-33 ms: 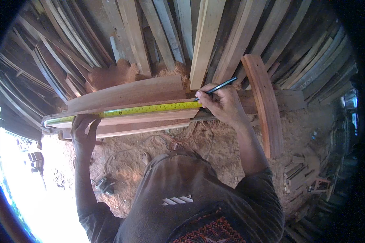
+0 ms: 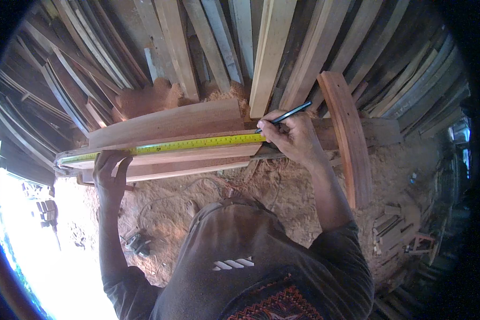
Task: The person measures a wooden plank with a tape measure and marks measurement points with a pencil. The person repeatedly repositions the tape measure along the plank and makes marks at specific intervals.
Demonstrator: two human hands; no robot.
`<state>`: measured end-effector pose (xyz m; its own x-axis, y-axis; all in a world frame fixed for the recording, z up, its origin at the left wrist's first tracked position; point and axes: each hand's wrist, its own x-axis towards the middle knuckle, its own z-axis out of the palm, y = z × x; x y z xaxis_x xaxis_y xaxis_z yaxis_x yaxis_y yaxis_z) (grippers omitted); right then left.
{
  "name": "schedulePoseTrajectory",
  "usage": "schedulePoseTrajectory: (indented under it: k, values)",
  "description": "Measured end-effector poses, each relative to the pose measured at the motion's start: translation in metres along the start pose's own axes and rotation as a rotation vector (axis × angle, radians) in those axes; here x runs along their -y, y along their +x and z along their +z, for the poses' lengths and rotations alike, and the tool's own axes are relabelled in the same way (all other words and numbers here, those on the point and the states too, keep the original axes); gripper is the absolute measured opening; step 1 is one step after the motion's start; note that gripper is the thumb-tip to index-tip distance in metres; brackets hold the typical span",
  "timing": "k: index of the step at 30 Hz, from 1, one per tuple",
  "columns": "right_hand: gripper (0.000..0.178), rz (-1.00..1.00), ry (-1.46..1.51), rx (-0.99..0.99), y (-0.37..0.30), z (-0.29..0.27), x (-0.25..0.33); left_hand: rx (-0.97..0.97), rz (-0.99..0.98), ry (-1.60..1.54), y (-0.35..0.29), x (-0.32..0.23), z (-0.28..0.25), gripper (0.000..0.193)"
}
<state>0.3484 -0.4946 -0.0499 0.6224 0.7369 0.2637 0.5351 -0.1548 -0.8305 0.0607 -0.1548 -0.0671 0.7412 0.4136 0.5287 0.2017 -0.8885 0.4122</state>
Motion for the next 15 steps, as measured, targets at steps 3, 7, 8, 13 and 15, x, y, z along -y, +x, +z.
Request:
schedulePoseTrajectory:
  k: [3,7,8,13,15]
  values:
    - [0.017,-0.003,-0.012,0.002,0.0007,0.0003,-0.0014,-0.005,-0.002,0.008,-0.0002,0.0000,-0.0003,0.016]
    - [0.017,-0.010,-0.045,-0.002,0.0007,0.0000,-0.0010,-0.014,0.034,0.004,0.0001,0.0011,0.0012,0.016]
    - [0.017,-0.015,-0.058,0.001,0.0006,-0.0006,-0.0006,-0.011,0.028,0.000,-0.0002,0.0013,0.0009,0.016]
    - [0.017,0.019,-0.022,0.024,0.0012,-0.0016,0.0001,-0.003,0.015,-0.007,0.0001,0.0001,0.0005,0.015]
    - [0.017,0.020,-0.012,0.020,0.0018,-0.0011,0.0003,0.006,0.005,-0.006,0.0001,-0.0010,-0.0006,0.015]
